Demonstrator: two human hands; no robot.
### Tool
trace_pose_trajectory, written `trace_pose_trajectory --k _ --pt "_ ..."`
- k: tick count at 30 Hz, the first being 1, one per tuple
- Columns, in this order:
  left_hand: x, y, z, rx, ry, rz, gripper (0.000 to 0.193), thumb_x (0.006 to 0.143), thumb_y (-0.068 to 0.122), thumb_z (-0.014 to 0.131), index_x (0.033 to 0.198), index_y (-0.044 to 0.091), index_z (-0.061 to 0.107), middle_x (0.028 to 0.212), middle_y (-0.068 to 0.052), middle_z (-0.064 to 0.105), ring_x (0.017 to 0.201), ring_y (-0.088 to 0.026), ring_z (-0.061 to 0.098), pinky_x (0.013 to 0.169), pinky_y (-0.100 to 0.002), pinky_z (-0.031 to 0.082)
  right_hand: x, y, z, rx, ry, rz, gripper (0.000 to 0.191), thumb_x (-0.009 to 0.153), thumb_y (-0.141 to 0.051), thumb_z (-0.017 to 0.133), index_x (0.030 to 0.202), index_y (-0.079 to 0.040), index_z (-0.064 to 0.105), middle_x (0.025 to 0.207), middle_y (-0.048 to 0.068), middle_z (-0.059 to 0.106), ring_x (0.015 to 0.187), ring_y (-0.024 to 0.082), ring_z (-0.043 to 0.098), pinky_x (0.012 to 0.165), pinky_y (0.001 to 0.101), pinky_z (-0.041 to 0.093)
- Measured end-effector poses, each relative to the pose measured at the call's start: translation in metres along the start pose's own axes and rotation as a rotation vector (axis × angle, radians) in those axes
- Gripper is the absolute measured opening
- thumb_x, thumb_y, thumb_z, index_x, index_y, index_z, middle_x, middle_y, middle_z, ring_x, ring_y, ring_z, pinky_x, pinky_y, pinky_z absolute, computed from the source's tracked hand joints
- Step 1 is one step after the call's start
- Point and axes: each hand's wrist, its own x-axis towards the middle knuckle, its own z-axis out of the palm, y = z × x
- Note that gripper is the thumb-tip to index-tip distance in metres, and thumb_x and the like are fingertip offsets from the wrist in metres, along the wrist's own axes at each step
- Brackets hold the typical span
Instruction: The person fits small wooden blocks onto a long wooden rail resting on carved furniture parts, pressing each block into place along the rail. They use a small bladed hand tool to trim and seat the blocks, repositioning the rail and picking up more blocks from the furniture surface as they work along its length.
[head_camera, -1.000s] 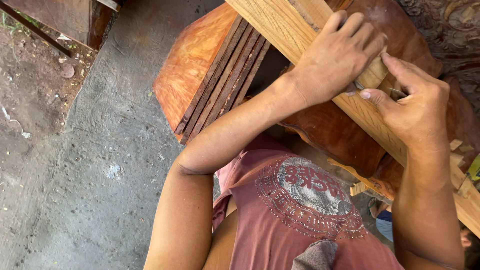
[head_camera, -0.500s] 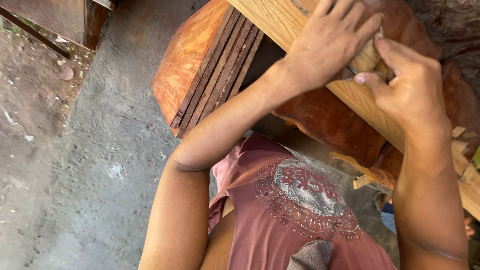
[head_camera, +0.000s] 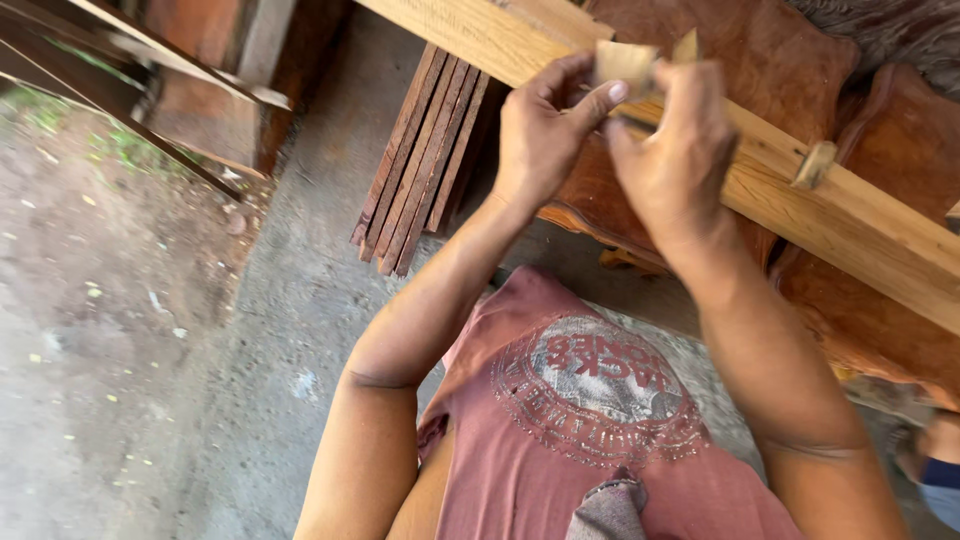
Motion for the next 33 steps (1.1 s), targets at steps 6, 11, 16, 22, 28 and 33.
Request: trace_pose_trajectory --k 6,11,16,22,28,33 --pt "-0.005 0.008 -0.016 0.13 -0.239 0.071 0.067 0.081 0.013 0.092 0.136 -0.009 0.06 0.122 -0.014 0.074 0.108 -0.016 0.072 0.096 -0.03 0.062 -0.027 -0.021 -0.018 0.384 0.109 0.007 0.045 0.097 0.006 0.078 0.135 0.003 0.054 0.117 0.019 0.064 0.102 0.031 0.072 0.079 0.0348 0.061" --pt "0.011 0.031 -0.013 0.504 -0.323 0.191 0.072 0.076 0.011 0.098 0.138 0.003 0.062 0.125 -0.005 0.074 0.112 -0.019 0.068 0.097 -0.035 0.057 -0.042 0.0 -0.051 0.531 0.009 0.147 0.044 0.093 -0.002 0.083 0.134 0.001 0.066 0.117 0.017 0.073 0.076 0.022 0.068 0.064 0.0314 0.054" --pt "0.067 0.037 -0.007 1.128 -0.476 0.724 0.07 0.06 0.013 0.1 0.123 0.011 0.07 0.121 -0.005 0.072 0.119 -0.03 0.058 0.103 -0.043 0.046 -0.046 0.044 -0.068 0.233 -0.023 0.216 0.042 0.096 -0.014 0.086 0.132 0.0 0.07 0.121 0.018 0.072 0.076 0.025 0.067 0.078 0.0381 0.058" --pt "0.11 0.012 -0.003 1.192 -0.66 0.559 0.068 0.058 0.012 0.097 0.12 0.012 0.069 0.111 -0.006 0.07 0.115 -0.03 0.058 0.104 -0.04 0.047 -0.038 0.062 -0.047 0.029 -0.104 0.279 0.052 0.092 -0.022 0.088 0.134 0.001 0.068 0.119 0.018 0.067 0.097 0.038 0.07 0.082 0.0478 0.056" --pt "0.127 -0.001 0.0 1.142 -0.744 0.77 0.039 0.068 0.003 0.084 0.102 0.012 0.069 0.104 -0.006 0.069 0.109 -0.028 0.059 0.105 -0.041 0.047 -0.035 0.07 -0.022 -0.051 -0.163 0.318 0.058 0.09 -0.024 0.088 0.137 0.001 0.066 0.12 0.014 0.065 0.095 0.037 0.07 0.079 0.0516 0.054" --pt "0.129 -0.006 0.014 1.256 -0.774 0.726 0.023 0.08 0.004 0.082 0.095 0.008 0.066 0.11 -0.017 0.063 0.115 -0.038 0.052 0.098 -0.047 0.044 -0.034 0.072 -0.012 -0.074 -0.175 0.326 0.056 0.09 -0.025 0.089 0.135 0.001 0.067 0.123 0.012 0.062 0.094 0.033 0.07 0.081 0.0502 0.055"
